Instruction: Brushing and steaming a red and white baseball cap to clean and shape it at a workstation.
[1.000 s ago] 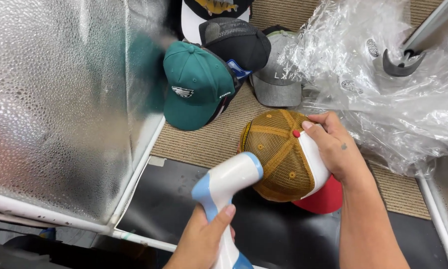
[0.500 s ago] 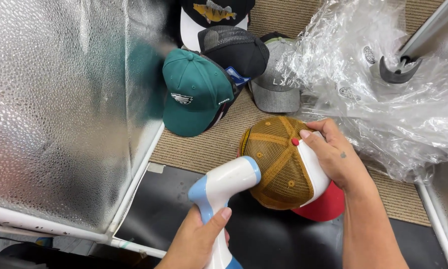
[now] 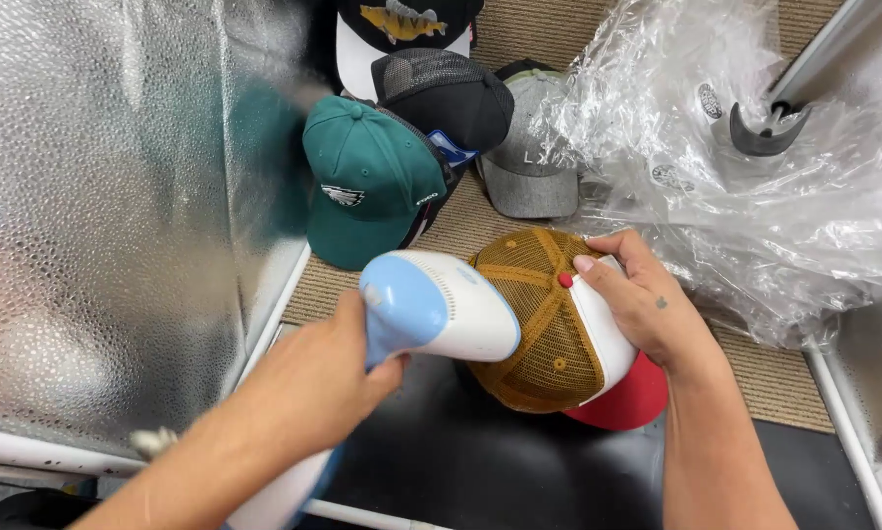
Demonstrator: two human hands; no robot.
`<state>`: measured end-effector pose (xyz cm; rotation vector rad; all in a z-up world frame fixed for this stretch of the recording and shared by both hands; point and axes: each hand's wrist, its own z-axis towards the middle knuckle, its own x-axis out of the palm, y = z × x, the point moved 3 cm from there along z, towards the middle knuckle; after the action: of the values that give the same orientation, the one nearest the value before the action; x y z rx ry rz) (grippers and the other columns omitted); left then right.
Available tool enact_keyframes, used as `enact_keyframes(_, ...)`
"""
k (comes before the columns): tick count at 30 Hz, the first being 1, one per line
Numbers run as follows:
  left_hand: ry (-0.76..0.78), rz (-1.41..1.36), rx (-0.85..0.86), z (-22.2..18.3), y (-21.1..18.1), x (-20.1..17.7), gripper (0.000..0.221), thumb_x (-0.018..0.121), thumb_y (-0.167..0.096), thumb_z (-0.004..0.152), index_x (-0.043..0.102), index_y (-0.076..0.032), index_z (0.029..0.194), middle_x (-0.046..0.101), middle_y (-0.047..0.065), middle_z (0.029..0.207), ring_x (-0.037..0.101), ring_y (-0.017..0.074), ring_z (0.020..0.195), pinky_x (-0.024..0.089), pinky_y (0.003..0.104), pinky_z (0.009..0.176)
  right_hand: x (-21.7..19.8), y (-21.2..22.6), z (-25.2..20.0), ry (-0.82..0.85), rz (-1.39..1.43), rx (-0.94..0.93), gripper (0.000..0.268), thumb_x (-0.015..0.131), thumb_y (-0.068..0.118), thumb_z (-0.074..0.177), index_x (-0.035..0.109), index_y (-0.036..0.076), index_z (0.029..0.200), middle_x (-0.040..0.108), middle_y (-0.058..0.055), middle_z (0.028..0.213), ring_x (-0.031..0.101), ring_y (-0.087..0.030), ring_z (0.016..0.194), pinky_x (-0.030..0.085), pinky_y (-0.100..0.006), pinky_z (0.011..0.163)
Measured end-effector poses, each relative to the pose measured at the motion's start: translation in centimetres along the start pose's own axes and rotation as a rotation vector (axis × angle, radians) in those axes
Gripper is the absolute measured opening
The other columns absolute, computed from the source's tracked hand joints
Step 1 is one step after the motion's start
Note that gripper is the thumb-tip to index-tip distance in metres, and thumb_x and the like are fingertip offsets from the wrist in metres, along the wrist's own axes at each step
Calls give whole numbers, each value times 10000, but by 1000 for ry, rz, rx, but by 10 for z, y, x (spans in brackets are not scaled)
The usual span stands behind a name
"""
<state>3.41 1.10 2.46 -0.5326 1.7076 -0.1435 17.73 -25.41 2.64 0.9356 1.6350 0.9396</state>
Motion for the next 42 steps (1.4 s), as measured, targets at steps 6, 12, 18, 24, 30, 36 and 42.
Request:
enact_keyframes(6,-102,344,93,33,-61,-51,394,599,-451,899,490,-125,1092,736,131,1008,700,458,898,526,599,737,0,2,-2,-7,-22,5,456,593,339,913,545,101,1300,696,-134,1110,649,-206,875,489,-351,701)
enact_keyframes(12,-169,420,275,34,-86,-68,464,698,-368,898,651,1,1176,755,239,928,771,440,850,609,580,745,-7,-16,16,-23,-157,-246,540,633,361,966,598,-24,1343,639,-317,975,694,-430,843,592,-539,648)
enact_keyframes(18,-182,513,281,94,-98,-65,471,646,-285,878,649,0,1252,752,204,971,760,397,875,553,722,675,-3,-9,4,-23,-209,-205,562,646,441,941,626,55,1349,652,-305,1020,702,-421,936,578,-545,714)
enact_keyframes(24,-123,434,262,130,-113,-76,369,679,-202,828,731,19,1119,751,219,918,750,414,876,545,717,733,-1,-4,1,-34,-238,-222,534,571,430,960,654,48,1325,669,-321,976,708,-447,902,551,-544,725)
enact_keyframes(30,-44,555,266,128,-127,-88,338,727,-315,848,773,-39,1038,758,185,874,760,390,864,566,699,736,-14,-14,7,-86,-244,-193,563,372,516,1000,687,168,1312,659,-284,911,683,-389,880,542,-513,739)
enact_keyframes(36,-260,527,535,170,-173,-69,150,742,-211,796,795,-123,906,753,71,806,763,293,847,603,587,788,-15,-14,8,-121,-188,-201,556,372,462,990,604,169,1402,645,-301,1285,622,-452,1213,464,-546,1025)
enact_keyframes(42,-326,642,549,160,-159,-73,175,757,-212,820,796,-101,949,767,75,870,757,293,901,596,559,818,-14,-16,9,-158,-272,-188,606,380,353,942,511,121,1486,671,-308,1277,645,-485,1182,477,-588,992)
